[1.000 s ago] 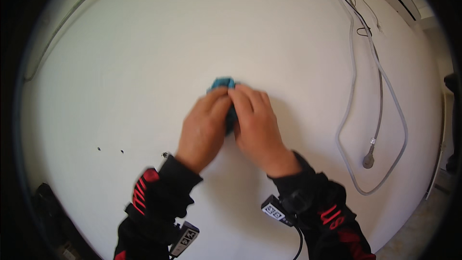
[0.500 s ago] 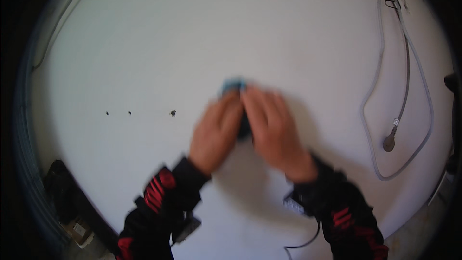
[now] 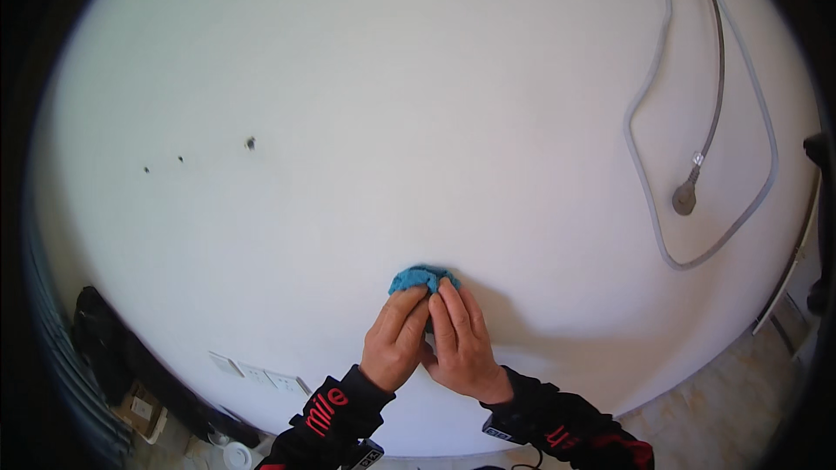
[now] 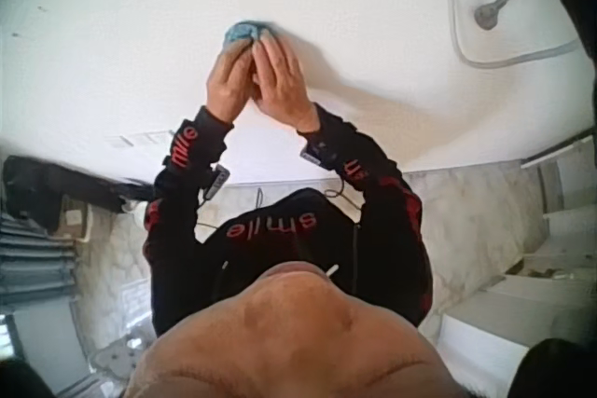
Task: The person wipes a white wall with a blue cloth, moving around a black bag and a cardboard box on the floor. The person also wipes the curtain and returns to wiping the wall, focusing on areas around wall sockets.
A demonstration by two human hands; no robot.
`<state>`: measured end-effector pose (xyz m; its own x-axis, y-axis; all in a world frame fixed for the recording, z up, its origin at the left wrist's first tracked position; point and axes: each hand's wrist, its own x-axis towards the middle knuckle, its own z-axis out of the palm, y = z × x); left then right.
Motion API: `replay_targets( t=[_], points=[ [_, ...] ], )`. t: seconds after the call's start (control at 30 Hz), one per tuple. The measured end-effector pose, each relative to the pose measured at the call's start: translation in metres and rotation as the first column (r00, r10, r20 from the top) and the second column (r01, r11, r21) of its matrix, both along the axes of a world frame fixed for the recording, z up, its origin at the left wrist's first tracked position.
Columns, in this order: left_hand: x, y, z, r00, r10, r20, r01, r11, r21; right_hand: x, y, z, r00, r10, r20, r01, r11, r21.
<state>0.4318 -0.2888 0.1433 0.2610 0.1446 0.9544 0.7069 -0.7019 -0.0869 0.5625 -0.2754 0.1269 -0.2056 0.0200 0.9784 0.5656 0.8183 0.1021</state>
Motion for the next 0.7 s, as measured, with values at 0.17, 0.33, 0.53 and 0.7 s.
replay_targets(
  t=[0.17, 0.33, 0.53, 0.7],
  points=[
    [-0.001, -0.01, 0.013, 0.978, -0.104, 0.178, 0.136, 0.975, -0.175, -0.022, 0.019, 0.002, 0.996, -0.076, 0.036, 0.08, 0.988, -0.13],
    [-0.017, -0.022, 0.027, 0.977, -0.186, 0.102, 0.211, 0.889, -0.406, -0.016, 0.035, 0.027, 0.996, -0.089, 0.002, 0.088, 0.989, 0.12],
    [-0.04, -0.05, -0.034, 0.958, -0.026, 0.286, 0.182, 0.827, -0.531, 0.11, 0.062, -0.007, 0.872, -0.407, -0.273, 0.425, 0.905, 0.009],
    [-0.046, -0.059, -0.091, 0.823, 0.176, 0.541, 0.379, 0.539, -0.752, 0.178, 0.085, -0.019, 0.562, -0.409, -0.719, 0.407, 0.893, -0.19]
  ],
)
